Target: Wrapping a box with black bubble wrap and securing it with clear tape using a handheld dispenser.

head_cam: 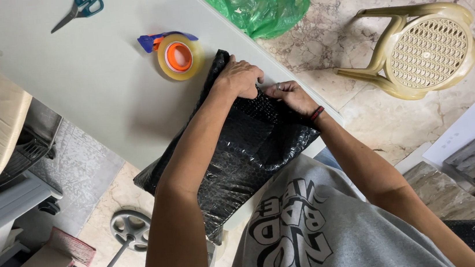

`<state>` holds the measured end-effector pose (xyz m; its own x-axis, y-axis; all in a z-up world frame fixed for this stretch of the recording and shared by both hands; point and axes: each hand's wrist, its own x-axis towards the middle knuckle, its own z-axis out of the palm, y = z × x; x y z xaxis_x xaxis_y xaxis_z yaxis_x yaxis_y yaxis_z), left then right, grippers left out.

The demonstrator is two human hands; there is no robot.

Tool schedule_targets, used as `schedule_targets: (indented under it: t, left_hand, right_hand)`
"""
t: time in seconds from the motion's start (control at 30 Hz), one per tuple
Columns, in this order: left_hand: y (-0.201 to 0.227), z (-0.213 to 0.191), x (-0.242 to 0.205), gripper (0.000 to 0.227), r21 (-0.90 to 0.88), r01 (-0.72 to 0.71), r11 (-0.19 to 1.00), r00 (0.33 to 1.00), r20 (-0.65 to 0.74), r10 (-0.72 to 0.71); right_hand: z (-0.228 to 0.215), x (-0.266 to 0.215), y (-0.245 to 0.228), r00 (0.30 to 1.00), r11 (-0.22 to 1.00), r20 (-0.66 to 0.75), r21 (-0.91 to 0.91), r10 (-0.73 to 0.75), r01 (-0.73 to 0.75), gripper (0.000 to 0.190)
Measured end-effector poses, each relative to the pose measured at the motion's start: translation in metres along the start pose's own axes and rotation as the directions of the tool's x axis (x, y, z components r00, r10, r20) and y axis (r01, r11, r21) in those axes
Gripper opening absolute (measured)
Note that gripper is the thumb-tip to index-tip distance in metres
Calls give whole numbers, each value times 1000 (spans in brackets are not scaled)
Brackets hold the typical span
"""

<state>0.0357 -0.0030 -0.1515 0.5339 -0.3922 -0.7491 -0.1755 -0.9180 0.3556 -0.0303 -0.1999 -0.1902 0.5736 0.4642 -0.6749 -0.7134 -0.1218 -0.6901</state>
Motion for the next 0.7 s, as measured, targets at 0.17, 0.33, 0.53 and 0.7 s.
schedule_targets:
  t: [0.17,0.33,0.53,0.7]
  left_hand:
    - [1,6,14,22,-35,41,999,987,154,-35]
    - [6,-7,-4,17,-58,5,998,989,145,4]
    - [-3,-1,-6,9,-91,-86,992,995,40,90]
    - [14,5,-16,8,22,-172,985,981,-87,174]
  right_hand:
    - [2,-9,-16,994,993,50,-62,-94,97,19]
    - [8,-17,-28,993,994,80,-68,-83,89,28]
    - [11,-30,-34,991,975,99,-197,-85,103,56]
    - [12,6,7,982,956,-96,-260,-164,135,23]
